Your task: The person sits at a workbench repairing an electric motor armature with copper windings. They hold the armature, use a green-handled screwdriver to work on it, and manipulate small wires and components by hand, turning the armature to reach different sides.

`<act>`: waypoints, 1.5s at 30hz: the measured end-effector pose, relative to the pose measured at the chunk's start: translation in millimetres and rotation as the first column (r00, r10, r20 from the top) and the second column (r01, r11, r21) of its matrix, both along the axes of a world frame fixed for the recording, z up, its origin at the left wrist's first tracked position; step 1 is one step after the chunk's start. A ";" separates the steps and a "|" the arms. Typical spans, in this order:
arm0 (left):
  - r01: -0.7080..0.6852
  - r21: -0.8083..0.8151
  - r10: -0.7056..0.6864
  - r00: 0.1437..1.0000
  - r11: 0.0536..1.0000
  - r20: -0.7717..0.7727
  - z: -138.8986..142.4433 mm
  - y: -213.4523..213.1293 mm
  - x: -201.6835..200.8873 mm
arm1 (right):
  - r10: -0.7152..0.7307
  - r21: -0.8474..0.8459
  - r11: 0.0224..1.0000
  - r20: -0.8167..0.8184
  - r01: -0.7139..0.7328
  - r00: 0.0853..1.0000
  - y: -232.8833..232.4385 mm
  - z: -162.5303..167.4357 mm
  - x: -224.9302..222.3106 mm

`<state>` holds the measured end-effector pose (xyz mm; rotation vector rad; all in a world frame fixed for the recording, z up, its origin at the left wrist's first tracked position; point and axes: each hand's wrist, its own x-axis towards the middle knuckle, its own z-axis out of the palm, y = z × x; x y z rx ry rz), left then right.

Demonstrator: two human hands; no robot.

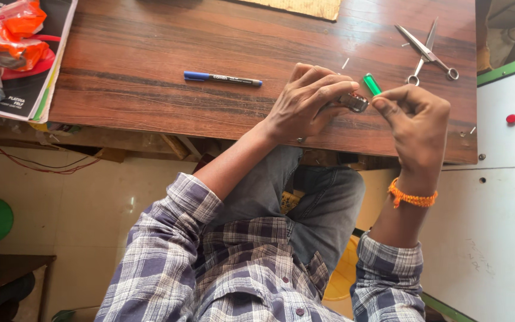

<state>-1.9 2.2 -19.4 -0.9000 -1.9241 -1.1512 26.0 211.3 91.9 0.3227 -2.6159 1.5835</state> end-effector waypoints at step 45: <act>-0.126 -0.037 0.122 0.987 0.991 -0.103 1.7 4.4 14.4 | -0.112 0.032 0.991 -0.318 0.129 0.941 -12.1 -25.9 74.8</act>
